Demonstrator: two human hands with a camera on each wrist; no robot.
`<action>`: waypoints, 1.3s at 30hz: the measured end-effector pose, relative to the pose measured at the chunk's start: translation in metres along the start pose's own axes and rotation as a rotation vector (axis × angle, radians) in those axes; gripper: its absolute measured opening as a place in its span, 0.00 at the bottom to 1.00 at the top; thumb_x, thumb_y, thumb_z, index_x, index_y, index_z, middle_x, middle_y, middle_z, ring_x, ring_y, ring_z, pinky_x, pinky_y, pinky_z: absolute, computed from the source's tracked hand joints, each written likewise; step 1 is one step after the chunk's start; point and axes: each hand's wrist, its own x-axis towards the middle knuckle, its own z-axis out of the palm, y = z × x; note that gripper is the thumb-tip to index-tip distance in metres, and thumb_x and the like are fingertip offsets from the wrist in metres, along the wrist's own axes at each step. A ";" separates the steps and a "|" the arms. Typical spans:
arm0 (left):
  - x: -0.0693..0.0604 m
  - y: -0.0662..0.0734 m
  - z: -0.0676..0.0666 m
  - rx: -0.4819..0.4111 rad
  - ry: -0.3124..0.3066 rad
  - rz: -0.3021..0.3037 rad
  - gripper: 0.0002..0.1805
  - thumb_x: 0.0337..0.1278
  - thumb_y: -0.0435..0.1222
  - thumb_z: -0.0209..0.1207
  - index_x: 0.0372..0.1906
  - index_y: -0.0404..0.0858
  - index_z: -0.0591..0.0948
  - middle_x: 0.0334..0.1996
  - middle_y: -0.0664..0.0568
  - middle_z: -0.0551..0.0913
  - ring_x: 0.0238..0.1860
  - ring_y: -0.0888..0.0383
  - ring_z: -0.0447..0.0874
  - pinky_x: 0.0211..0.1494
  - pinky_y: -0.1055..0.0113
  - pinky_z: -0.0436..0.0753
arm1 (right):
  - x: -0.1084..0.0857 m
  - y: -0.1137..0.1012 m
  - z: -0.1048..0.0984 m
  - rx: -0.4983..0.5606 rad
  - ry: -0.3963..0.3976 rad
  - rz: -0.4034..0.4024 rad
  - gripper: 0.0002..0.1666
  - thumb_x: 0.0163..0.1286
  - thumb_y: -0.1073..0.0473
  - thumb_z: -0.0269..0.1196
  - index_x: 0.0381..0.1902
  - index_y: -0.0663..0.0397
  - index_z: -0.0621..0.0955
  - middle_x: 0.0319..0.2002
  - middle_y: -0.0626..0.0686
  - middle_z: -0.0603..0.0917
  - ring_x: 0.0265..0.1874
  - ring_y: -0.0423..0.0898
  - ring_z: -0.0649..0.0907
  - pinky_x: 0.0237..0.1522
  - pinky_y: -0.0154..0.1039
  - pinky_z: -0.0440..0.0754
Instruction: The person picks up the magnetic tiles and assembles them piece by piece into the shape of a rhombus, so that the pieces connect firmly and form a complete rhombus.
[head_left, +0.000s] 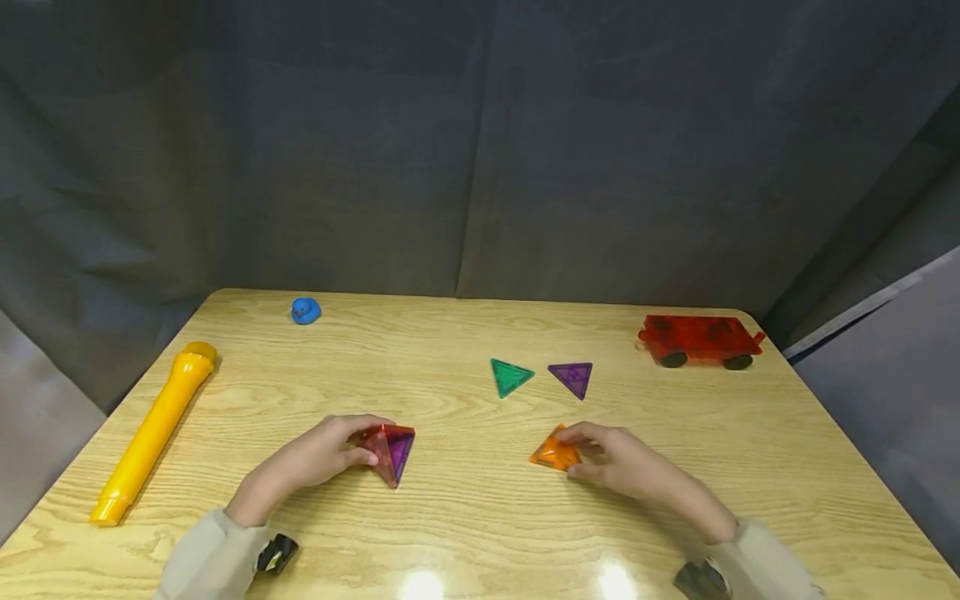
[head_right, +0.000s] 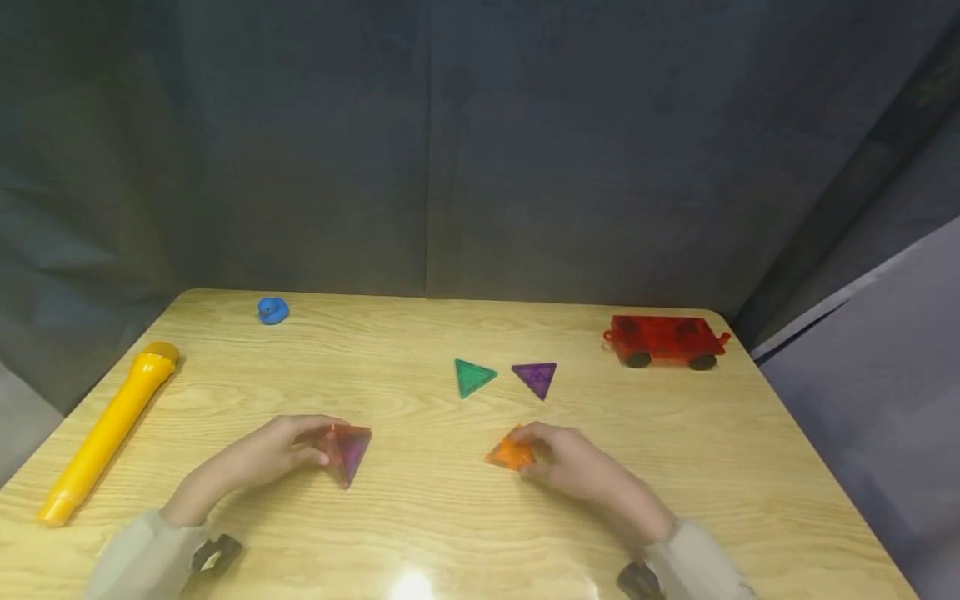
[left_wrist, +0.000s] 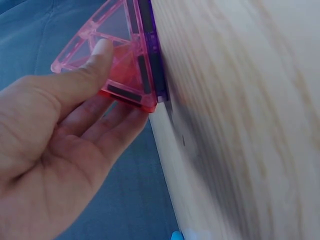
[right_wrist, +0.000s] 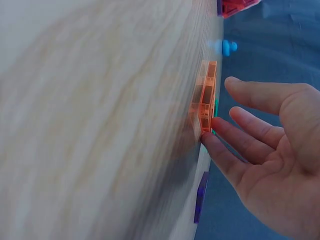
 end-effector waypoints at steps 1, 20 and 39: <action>0.000 0.000 0.000 0.000 0.000 0.001 0.23 0.61 0.35 0.58 0.60 0.33 0.75 0.48 0.44 0.82 0.48 0.52 0.80 0.48 0.63 0.80 | 0.001 -0.001 0.001 -0.005 -0.002 -0.006 0.23 0.63 0.59 0.66 0.55 0.60 0.77 0.55 0.62 0.78 0.54 0.60 0.78 0.54 0.49 0.77; -0.001 0.001 0.001 0.000 -0.008 -0.013 0.23 0.61 0.35 0.57 0.60 0.30 0.74 0.51 0.38 0.80 0.52 0.44 0.78 0.52 0.54 0.79 | 0.023 -0.024 0.026 0.029 -0.101 -0.092 0.23 0.63 0.58 0.66 0.54 0.58 0.77 0.56 0.58 0.78 0.53 0.55 0.79 0.53 0.47 0.78; 0.000 0.000 0.001 0.034 0.010 -0.010 0.23 0.60 0.34 0.58 0.59 0.30 0.75 0.50 0.39 0.81 0.50 0.47 0.80 0.50 0.56 0.80 | 0.043 -0.061 0.047 0.003 -0.208 -0.139 0.23 0.64 0.58 0.65 0.57 0.54 0.77 0.56 0.52 0.80 0.53 0.46 0.79 0.55 0.39 0.76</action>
